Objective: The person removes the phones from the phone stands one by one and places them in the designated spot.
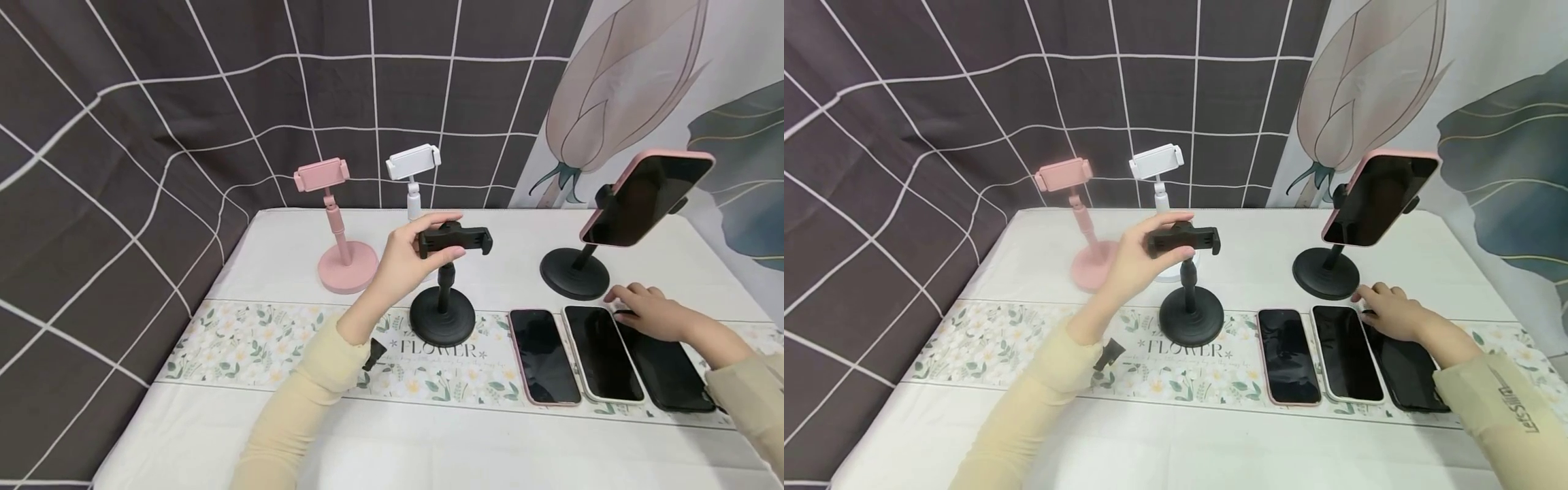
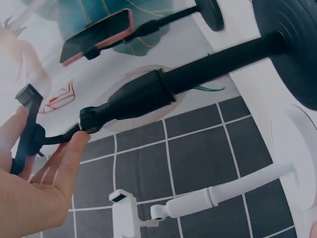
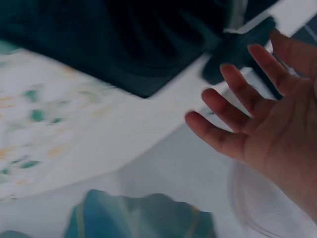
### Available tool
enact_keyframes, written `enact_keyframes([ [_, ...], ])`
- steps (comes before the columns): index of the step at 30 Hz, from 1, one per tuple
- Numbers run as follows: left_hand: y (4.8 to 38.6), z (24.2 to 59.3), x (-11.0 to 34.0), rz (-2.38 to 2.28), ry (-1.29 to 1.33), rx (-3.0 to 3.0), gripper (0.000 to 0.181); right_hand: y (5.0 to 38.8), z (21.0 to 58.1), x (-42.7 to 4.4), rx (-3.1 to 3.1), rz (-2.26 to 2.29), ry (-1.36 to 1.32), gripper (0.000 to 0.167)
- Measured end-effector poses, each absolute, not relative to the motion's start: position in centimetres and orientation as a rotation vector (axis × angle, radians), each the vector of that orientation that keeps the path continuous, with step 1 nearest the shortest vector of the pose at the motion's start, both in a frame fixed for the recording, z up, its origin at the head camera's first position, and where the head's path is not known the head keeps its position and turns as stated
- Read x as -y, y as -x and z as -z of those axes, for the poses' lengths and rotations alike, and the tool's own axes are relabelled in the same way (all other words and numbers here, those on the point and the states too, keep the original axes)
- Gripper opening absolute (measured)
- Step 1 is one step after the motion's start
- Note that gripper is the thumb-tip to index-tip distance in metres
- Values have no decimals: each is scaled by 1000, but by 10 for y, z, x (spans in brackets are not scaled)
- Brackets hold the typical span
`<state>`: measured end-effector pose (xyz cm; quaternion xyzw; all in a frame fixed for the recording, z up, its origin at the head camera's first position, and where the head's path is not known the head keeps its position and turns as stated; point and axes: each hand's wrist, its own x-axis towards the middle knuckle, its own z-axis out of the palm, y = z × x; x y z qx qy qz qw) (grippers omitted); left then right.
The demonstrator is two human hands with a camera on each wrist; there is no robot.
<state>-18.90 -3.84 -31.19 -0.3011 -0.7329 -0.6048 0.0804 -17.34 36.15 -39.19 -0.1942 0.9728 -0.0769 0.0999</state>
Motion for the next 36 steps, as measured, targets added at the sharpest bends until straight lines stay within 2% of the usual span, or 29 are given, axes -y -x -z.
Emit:
enact_keyframes([
  [9, 184, 305, 30, 1888, 768, 2125, 36, 152, 376, -308, -2889, 227, 840, 32],
  [20, 216, 279, 8, 1890, 838, 2048, 36, 134, 370, -272, -2937, 165, 1151, 43],
  [29, 257, 276, -20, 1852, 881, 2101, 38, 124, 364, -255, -2915, 125, 1166, 44],
  [36, 276, 286, -38, 1839, 901, 2132, 39, 120, 362, -248, -2901, 124, 1190, 42],
])
